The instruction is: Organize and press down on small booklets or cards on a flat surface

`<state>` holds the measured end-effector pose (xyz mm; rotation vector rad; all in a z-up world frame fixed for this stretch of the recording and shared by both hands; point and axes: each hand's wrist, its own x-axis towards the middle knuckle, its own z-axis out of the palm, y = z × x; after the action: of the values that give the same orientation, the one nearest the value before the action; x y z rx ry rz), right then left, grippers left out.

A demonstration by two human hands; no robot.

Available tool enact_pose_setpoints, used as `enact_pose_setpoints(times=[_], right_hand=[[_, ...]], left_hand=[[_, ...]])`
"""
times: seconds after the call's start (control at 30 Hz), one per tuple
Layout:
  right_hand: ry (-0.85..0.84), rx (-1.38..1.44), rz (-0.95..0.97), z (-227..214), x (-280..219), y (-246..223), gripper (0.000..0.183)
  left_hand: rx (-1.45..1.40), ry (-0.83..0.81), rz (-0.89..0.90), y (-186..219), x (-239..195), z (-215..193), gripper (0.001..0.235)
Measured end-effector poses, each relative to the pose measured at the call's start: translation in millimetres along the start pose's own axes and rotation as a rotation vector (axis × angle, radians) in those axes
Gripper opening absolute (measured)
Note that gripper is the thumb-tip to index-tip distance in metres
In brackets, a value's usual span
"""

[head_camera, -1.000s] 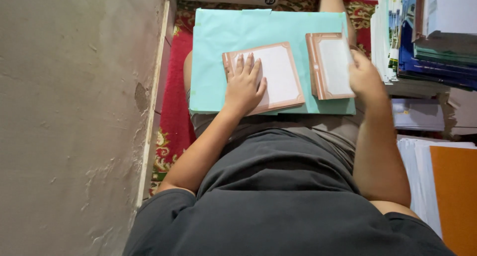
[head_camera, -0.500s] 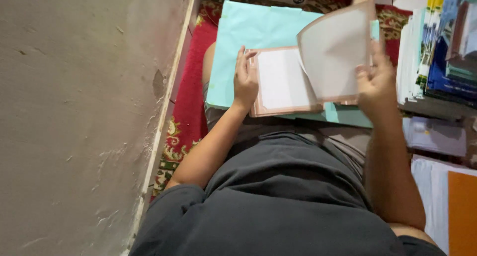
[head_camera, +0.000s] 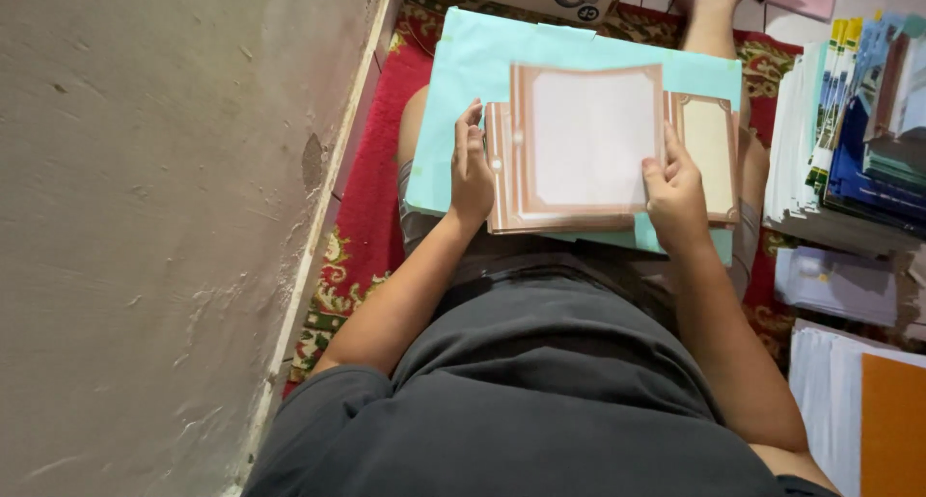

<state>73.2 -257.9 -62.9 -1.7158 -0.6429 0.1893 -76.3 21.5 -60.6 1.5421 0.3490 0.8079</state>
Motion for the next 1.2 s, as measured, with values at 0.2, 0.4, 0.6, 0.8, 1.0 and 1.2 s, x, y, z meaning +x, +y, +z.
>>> enact_pose_setpoints(times=[0.2, 0.4, 0.6, 0.8, 1.0, 1.2], right_hand=[[-0.066, -0.163, 0.024, 34, -8, -84, 0.059], [-0.065, -0.274, 0.044, 28, -8, -40, 0.060], [-0.045, -0.326, 0.021, 37, -8, -61, 0.059], [-0.020, -0.319, 0.032, 35, -10, -31, 0.058], [-0.006, -0.386, 0.057, 42, -11, -44, 0.059], [-0.013, -0.403, 0.054, 44, -11, -62, 0.059]], left_hand=[[0.200, -0.095, 0.072, -12, 3, 8, 0.064], [0.503, -0.226, 0.223, -14, -4, 15, 0.093], [0.736, -0.356, 0.382, -4, -3, 8, 0.061], [0.712, -0.368, 0.452, -14, -3, 10, 0.041], [0.757, -0.367, 0.403, -20, -2, 11, 0.049], [0.756, -0.377, 0.387, -15, -2, 10, 0.052]])
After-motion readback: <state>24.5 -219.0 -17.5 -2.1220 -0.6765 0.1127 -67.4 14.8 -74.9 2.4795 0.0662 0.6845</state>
